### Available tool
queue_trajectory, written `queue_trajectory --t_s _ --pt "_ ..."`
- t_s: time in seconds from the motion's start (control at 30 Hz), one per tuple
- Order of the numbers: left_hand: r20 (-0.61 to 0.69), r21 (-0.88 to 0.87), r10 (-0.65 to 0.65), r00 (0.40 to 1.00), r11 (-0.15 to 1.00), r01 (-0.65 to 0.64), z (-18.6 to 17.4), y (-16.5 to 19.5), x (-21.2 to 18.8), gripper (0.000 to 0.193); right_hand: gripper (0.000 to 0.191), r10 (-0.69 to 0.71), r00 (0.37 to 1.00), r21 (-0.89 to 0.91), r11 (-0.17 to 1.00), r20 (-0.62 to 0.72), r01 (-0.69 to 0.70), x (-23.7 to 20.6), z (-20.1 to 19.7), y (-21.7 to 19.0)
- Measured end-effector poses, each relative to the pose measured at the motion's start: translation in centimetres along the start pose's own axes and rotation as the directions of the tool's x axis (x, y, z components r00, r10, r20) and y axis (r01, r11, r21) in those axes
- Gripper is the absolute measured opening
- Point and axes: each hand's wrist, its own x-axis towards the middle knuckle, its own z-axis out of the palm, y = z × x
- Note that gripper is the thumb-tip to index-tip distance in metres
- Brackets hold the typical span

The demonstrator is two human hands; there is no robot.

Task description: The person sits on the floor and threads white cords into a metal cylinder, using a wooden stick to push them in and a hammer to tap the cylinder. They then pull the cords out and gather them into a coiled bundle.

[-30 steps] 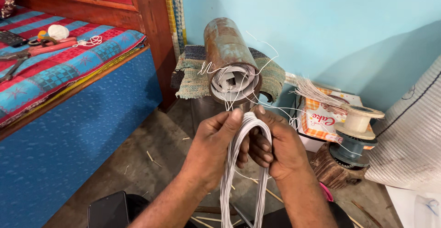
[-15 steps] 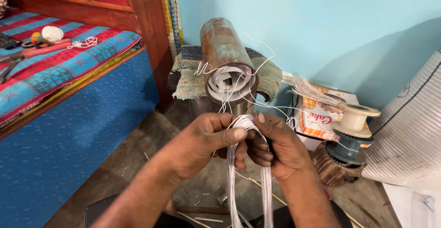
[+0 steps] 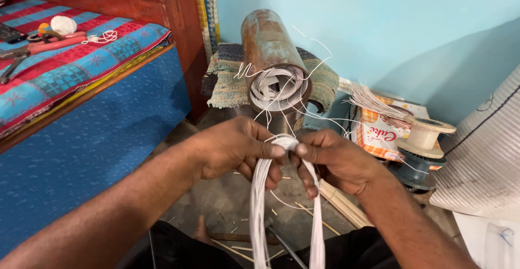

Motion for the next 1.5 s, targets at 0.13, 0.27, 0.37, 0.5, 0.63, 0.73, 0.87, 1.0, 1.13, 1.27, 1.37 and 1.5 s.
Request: queue_trajectory --t_s 0.13,0.27,0.37,0.5,0.63,0.73,0.87,1.0,1.13,1.27,1.37,1.5 --pt "-0.048 -0.199 0.077 0.996 0.976 -0.085 0.7 -0.5 0.1 0.034 0.032 -0.086 0.996 0.168 0.982 0.027 0.080 -0.4 0.7 0.0" --pt "-0.166 -0.402 0.191 0.968 0.883 -0.243 2.4 -1.8 0.9 0.040 0.035 -0.148 0.989 0.324 0.935 -0.016 0.146 -0.7 1.9 0.4" --pt "-0.194 -0.552 0.236 0.952 0.776 -0.305 3.4 -2.6 0.7 0.037 0.040 -0.148 0.986 0.352 0.921 -0.081 0.167 -0.5 2.3 0.7" --pt "-0.064 -0.420 0.379 0.923 0.829 -0.369 3.6 -2.3 -0.6 0.043 0.040 -0.097 0.988 0.366 0.921 -0.121 0.135 -0.5 2.4 0.6" --pt "0.046 -0.311 0.310 0.950 0.908 -0.282 2.2 -1.1 -1.3 0.033 0.041 -0.081 0.987 0.316 0.941 -0.137 0.122 -0.8 2.9 -0.1" --pt "0.044 -0.258 0.306 0.951 0.923 -0.285 1.9 -0.8 -1.5 0.031 0.044 -0.149 0.978 0.107 0.980 -0.144 0.165 -1.2 3.4 -0.8" --pt "0.060 -0.333 0.328 0.943 0.897 -0.291 1.3 -0.9 -2.4 0.032 0.061 -0.429 0.886 -0.394 0.794 0.176 0.463 -2.2 2.7 -1.0" --pt "0.109 -0.390 0.319 0.941 0.885 -0.255 0.7 -0.9 -3.0 0.035 0.041 -0.618 0.754 -0.838 0.273 0.224 0.473 -3.0 -0.4 -0.5" --pt "0.140 -0.391 0.295 0.945 0.893 -0.221 0.8 -1.2 -2.6 0.038 0.034 -0.595 0.791 -0.760 0.577 -0.140 0.299 -3.1 -3.3 0.6" --pt "0.108 -0.448 0.300 0.948 0.866 -0.223 0.5 -1.6 -2.4 0.037 0.030 -0.588 0.792 -0.470 0.753 -0.164 0.461 -2.0 -3.0 3.2" --pt "0.034 -0.552 0.337 0.941 0.791 -0.264 -0.1 -2.2 -1.9 0.036 0.030 -0.659 0.732 -0.794 0.533 -0.174 0.291 -1.7 -1.1 4.8" --pt "-0.077 -0.602 0.234 0.969 0.764 -0.232 -0.7 -3.1 -0.4 0.033 0.055 -0.821 0.556 -0.936 0.088 0.125 0.340 -2.2 2.0 4.8"
